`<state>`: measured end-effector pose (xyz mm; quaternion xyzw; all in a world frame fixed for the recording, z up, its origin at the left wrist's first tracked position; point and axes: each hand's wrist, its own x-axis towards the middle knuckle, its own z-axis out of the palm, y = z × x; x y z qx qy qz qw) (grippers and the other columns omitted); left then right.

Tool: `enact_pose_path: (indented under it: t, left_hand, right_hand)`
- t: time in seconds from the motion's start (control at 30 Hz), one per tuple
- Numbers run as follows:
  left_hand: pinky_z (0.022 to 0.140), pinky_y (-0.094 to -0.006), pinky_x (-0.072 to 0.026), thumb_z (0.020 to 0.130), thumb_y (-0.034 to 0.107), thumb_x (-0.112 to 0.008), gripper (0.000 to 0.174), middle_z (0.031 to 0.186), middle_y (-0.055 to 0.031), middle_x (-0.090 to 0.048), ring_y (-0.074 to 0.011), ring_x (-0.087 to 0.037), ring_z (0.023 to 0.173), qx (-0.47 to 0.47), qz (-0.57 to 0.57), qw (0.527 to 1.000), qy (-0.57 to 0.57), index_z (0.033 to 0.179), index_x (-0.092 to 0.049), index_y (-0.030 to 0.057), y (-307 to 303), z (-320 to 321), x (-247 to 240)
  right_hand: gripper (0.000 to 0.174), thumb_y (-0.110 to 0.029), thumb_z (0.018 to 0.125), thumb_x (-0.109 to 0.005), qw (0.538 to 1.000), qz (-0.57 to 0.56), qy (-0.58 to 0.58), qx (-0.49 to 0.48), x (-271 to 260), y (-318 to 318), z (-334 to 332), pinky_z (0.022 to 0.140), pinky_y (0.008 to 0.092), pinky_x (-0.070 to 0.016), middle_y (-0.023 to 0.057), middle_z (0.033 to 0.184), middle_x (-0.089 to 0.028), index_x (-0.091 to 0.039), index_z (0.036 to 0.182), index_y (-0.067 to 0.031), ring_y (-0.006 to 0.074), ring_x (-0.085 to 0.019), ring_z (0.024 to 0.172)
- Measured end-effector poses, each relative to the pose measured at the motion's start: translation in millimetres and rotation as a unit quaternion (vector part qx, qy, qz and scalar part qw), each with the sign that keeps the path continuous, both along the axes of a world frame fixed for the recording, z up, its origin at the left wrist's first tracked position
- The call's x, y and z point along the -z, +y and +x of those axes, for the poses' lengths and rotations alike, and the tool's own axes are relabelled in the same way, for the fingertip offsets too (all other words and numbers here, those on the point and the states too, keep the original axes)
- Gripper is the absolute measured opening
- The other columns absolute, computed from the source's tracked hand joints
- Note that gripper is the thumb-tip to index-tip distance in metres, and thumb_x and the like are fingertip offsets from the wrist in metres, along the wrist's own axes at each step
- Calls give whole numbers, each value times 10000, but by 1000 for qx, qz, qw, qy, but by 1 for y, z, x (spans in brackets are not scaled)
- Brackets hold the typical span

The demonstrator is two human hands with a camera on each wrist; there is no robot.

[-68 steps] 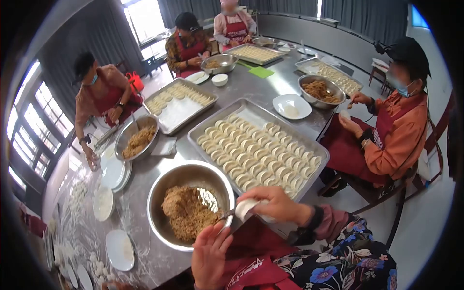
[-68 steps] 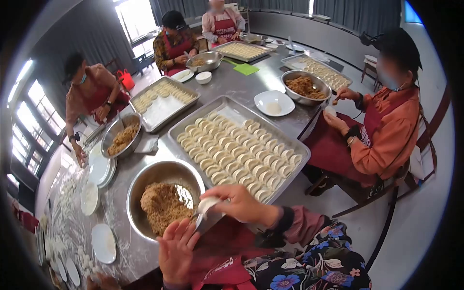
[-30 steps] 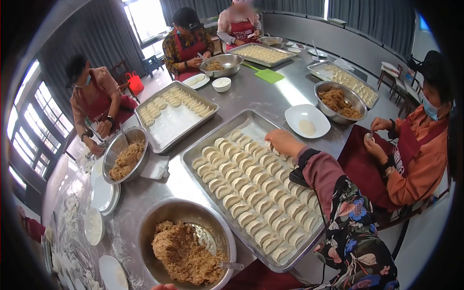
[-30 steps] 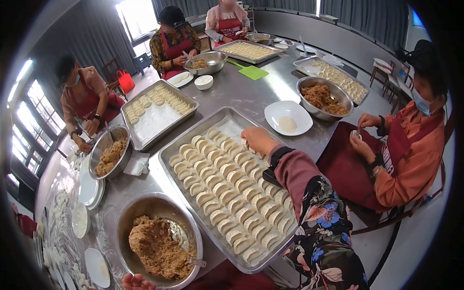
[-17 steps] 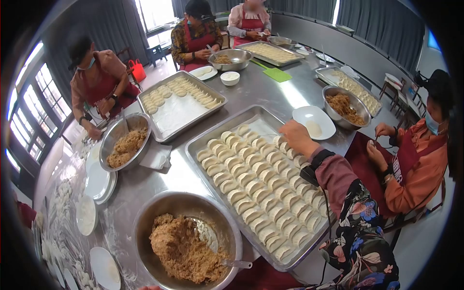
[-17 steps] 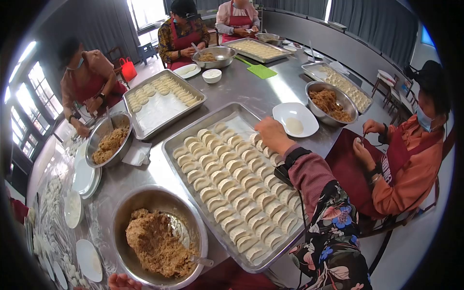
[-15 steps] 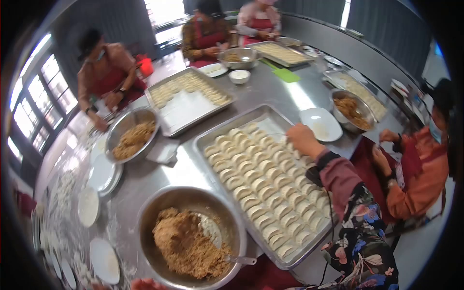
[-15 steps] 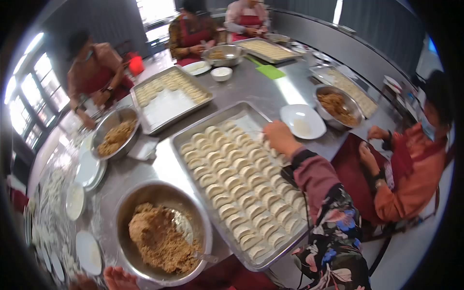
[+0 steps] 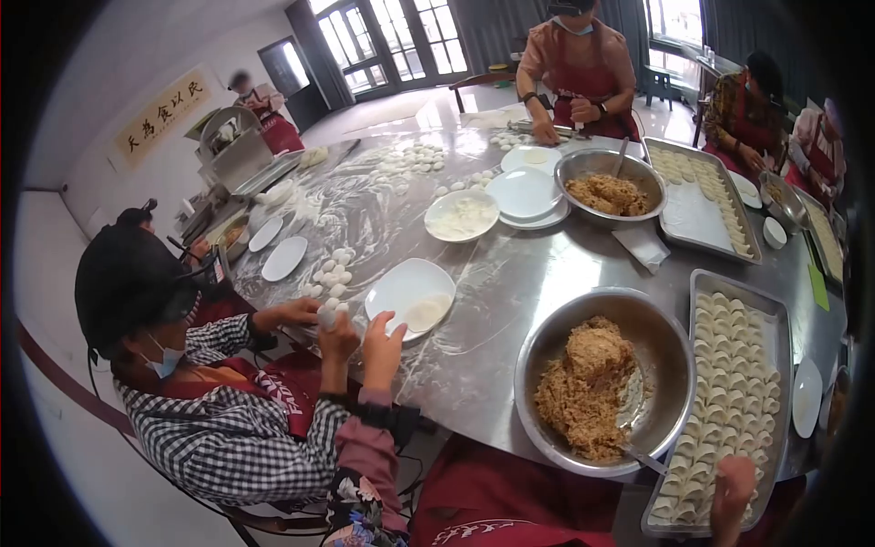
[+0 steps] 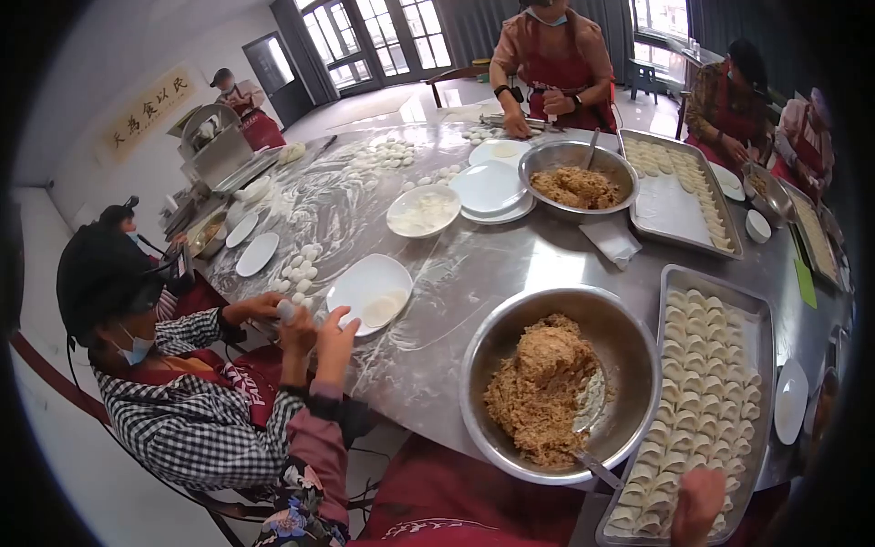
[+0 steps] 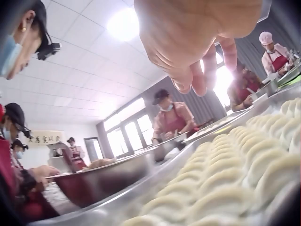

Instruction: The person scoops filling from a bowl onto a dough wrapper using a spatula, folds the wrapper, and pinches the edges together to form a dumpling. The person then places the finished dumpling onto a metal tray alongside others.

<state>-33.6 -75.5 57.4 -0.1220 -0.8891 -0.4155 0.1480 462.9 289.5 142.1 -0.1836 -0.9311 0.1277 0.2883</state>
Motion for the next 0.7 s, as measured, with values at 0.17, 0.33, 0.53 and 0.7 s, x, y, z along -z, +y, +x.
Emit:
enact_pose_path:
  t: [0.17, 0.33, 0.53, 0.7]
  left_hand:
    - [986, -426, -358, 743, 256, -703, 446, 1197, -168, -567, -296, -493, 1163, 37, -184, 978, 86, 1117, -595, 39, 37, -14, 23]
    - [890, -439, -390, 726, 252, -695, 337, 1094, -87, -607, -259, -537, 1050, 25, -267, 963, 37, 1012, -631, 87, 44, -1, 13]
    - [789, -417, -431, 760, 195, -642, 117, 828, -80, -647, -297, -595, 819, 3, -170, 980, 102, 804, -665, 89, 31, -1, 22]
    - [742, -391, -478, 835, 164, -577, 142, 807, -107, -650, -255, -628, 839, -4, 42, 999, 25, 788, -644, 49, 28, -19, 17]
  right_hand:
    - [159, 38, 841, -563, 997, -50, -34, -48, -5, -40, 4, 756, 395, -476, 185, 894, -623, -631, 980, -1, 348, -607, 842]
    - [164, 11, 855, -575, 998, -31, -41, -29, -2, -56, 12, 741, 380, -478, 181, 898, -628, -635, 1007, -9, 328, -607, 836]
    - [151, -20, 845, -607, 999, -38, -14, -26, 0, -71, 5, 737, 367, -472, 155, 894, -639, -645, 991, -31, 310, -611, 830]
    - [138, -25, 840, -614, 998, -60, -12, -30, -8, -84, -6, 736, 361, -465, 134, 887, -647, -650, 972, -41, 289, -617, 823]
